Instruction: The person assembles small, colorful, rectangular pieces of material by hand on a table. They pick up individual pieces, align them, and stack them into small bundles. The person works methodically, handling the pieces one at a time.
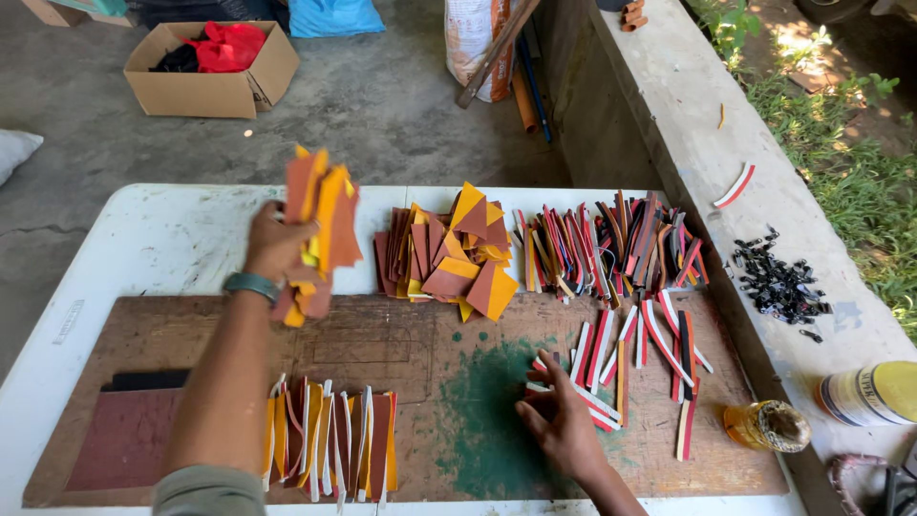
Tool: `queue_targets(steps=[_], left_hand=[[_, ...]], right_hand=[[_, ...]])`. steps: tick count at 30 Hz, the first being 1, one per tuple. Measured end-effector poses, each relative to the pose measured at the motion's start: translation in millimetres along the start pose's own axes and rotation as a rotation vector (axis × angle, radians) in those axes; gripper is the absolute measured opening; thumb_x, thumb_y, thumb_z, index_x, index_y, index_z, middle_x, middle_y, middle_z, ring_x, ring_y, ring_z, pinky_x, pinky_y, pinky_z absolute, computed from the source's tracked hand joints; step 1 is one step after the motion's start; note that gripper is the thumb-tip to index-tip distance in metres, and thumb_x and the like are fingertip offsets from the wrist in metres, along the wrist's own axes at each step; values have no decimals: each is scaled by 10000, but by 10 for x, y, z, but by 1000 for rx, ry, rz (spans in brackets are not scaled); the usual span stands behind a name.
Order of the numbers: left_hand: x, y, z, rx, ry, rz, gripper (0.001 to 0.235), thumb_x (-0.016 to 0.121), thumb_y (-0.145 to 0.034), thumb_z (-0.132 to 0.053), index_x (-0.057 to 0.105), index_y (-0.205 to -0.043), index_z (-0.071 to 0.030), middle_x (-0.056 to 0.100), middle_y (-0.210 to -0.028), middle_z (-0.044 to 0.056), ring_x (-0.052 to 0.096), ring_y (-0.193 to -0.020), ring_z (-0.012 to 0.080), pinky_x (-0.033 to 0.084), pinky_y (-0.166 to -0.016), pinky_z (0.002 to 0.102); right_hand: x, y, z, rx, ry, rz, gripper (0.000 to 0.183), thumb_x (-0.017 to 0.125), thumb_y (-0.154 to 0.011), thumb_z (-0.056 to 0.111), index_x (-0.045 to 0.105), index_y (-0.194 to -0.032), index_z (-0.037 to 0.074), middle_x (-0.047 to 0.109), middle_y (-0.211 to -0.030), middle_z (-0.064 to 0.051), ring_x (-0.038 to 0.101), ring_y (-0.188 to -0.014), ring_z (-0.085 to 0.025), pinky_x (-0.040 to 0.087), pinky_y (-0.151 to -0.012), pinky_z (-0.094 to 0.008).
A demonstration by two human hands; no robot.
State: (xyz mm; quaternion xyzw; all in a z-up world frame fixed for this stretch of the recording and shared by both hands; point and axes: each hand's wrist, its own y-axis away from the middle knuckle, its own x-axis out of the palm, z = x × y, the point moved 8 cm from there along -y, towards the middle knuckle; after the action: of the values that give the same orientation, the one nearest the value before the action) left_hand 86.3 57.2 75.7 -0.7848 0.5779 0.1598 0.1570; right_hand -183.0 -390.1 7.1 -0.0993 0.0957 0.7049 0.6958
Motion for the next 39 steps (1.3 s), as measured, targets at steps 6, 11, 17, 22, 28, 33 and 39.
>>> queue_targets(steps=[6, 11, 17, 22, 28, 33, 39], left_hand=[[429, 108, -1171, 366, 311, 381, 416, 761, -847, -86, 615, -1228, -3, 699, -1121, 71, 696, -962, 149, 605, -818, 307], [2106, 696, -1016, 385, -138, 499, 728, 818, -753, -293, 507, -1349, -15, 685, -1196, 161, 691, -1047, 302, 578, -878, 437], [2848, 1355, -400, 661, -729, 280, 1083, 735, -798, -640, 271, -1556, -23, 356, -1570, 212, 371, -1460, 429, 347, -979, 651], [2416, 1255, -669, 486, -473, 184, 837, 778, -861, -519, 468, -1489, -62, 523, -1409, 214, 535, -1259, 435, 439, -1040, 589], [2854, 2220, -1008, 483, -385, 400, 588, 815, -838, -320, 604, -1295, -15, 633, -1261, 173, 659, -1070, 367, 550, -870, 445], [3086, 2203, -889, 496, -495, 239, 706, 935, -615, -274, 620, -1158, 49, 585, -1247, 214, 607, -1037, 435, 511, -816, 502], [3492, 1990, -491, 488, -459, 298, 395, 874, -740, -180, 676, -1055, -47, 620, -1197, 148, 636, -1125, 347, 526, -980, 463]], right_hand=[[-297, 206, -145, 176, 90, -115, 802, 720, -862, 24, 327, -1550, 145, 709, -1225, -88, 695, -746, -156, 566, -639, -318], [-505, 391, -69, 57, 93, -206, 798, 727, -852, 39, 361, -1557, 114, 716, -1170, -105, 727, -793, -160, 600, -728, -313], [-851, 624, -31, -79, 396, -305, 855, 800, -796, 94, 392, -1548, 112, 726, -1143, -119, 725, -973, -254, 580, -857, -372], [-627, 363, 61, -86, 592, -269, 982, 892, -716, 202, 349, -1527, 95, 656, -1272, -181, 601, -1116, -375, 470, -964, -483], [-560, 49, -133, 41, 704, -211, 1001, 871, -744, 220, 320, -1577, 160, 696, -1270, -67, 591, -1151, -328, 442, -996, -472], [-1160, 154, -229, 60, 732, -336, 977, 868, -732, 199, 352, -1561, 145, 726, -1222, -62, 608, -1179, -318, 448, -1022, -493], [-1389, 658, -165, 28, 433, -467, 843, 824, -788, 153, 409, -1518, 68, 688, -1222, -157, 693, -1121, -303, 563, -928, -426]])
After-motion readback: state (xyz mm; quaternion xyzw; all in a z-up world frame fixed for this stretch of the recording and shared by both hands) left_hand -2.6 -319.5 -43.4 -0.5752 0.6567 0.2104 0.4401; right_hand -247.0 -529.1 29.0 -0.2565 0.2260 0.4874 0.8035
